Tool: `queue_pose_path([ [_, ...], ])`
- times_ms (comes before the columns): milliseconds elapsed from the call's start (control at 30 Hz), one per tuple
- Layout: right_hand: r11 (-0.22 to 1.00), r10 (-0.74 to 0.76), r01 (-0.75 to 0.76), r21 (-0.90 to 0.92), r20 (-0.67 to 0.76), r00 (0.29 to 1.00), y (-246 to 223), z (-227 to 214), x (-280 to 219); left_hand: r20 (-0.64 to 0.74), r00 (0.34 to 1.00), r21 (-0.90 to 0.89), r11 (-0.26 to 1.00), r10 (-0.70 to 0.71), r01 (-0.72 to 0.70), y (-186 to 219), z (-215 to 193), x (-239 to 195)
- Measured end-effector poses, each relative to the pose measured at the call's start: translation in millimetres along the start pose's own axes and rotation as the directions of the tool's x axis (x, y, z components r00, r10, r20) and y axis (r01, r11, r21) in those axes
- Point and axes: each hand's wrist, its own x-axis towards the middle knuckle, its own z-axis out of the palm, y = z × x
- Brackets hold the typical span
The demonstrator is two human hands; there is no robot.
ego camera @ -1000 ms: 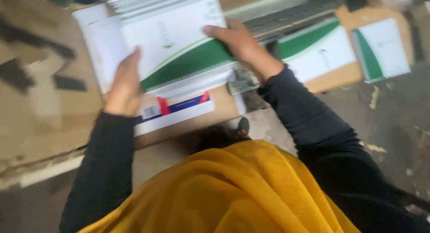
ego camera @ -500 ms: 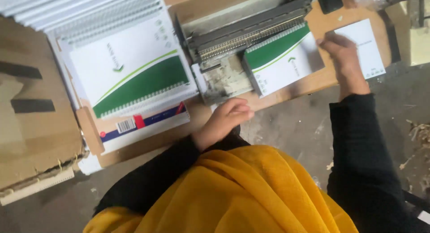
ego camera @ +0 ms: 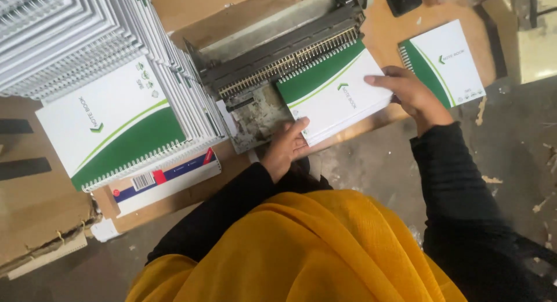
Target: Organizing and cleaning spiral-bound notebooks by stacking them and wiping the covers with a cloth.
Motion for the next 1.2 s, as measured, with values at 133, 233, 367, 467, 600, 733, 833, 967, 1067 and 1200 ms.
queue_pose_path([
  [133,0.997,0.012,-0.013,0.076,0.019,1.0,9.6,-8.5,-21.0,0.069,0.997,0.09,0.995,-0.037,0.031,0.1,-8.8,-12.0],
  [233,0.973,0.012,-0.033,0.23,0.091,0.996,24.2,-2.5,-33.7,0.018,0.997,0.092,0.993,0.073,-0.074,-28.2,-33.9,-1.5],
  [367,0.951,-0.062,-0.003,0.31,0.199,0.978,-4.1,10.5,-43.0,-0.032,0.973,0.289,0.934,0.228,-0.209,-11.3,-34.3,-24.0],
  [467,0.938,-0.183,0.107,0.331,0.209,0.961,-4.1,6.7,-23.4,0.049,0.913,0.376,0.839,0.406,-0.393,1.4,-46.9,-12.5],
  [600,0.903,-0.319,0.226,0.365,0.218,0.922,-30.3,14.5,-8.1,0.156,0.814,0.367,0.733,0.559,-0.573,7.7,-71.2,11.3],
  [733,0.895,-0.403,0.338,0.292,0.199,0.893,-16.4,16.8,13.4,0.223,0.691,0.423,0.571,0.687,-0.704,-5.9,-112.0,38.7],
  [833,0.909,-0.408,0.375,0.181,0.203,0.89,6.7,14.4,28.9,0.276,0.674,0.343,0.585,0.685,-0.735,19.4,-91.4,30.9],
  [967,0.899,-0.424,0.383,0.215,0.199,0.884,30.2,27.5,42.4,0.284,0.655,0.461,0.5,0.7,-0.734,14.4,-93.8,39.7],
  [1067,0.896,-0.443,0.422,0.138,0.209,0.872,42.6,27.2,50.3,0.176,0.763,0.236,0.726,0.622,-0.646,0.7,-99.5,60.6],
  [1200,0.883,-0.452,0.468,-0.041,0.196,0.87,71.6,7.1,54.6,0.235,0.724,0.465,0.579,0.648,-0.67,-7.1,-100.0,62.1],
])
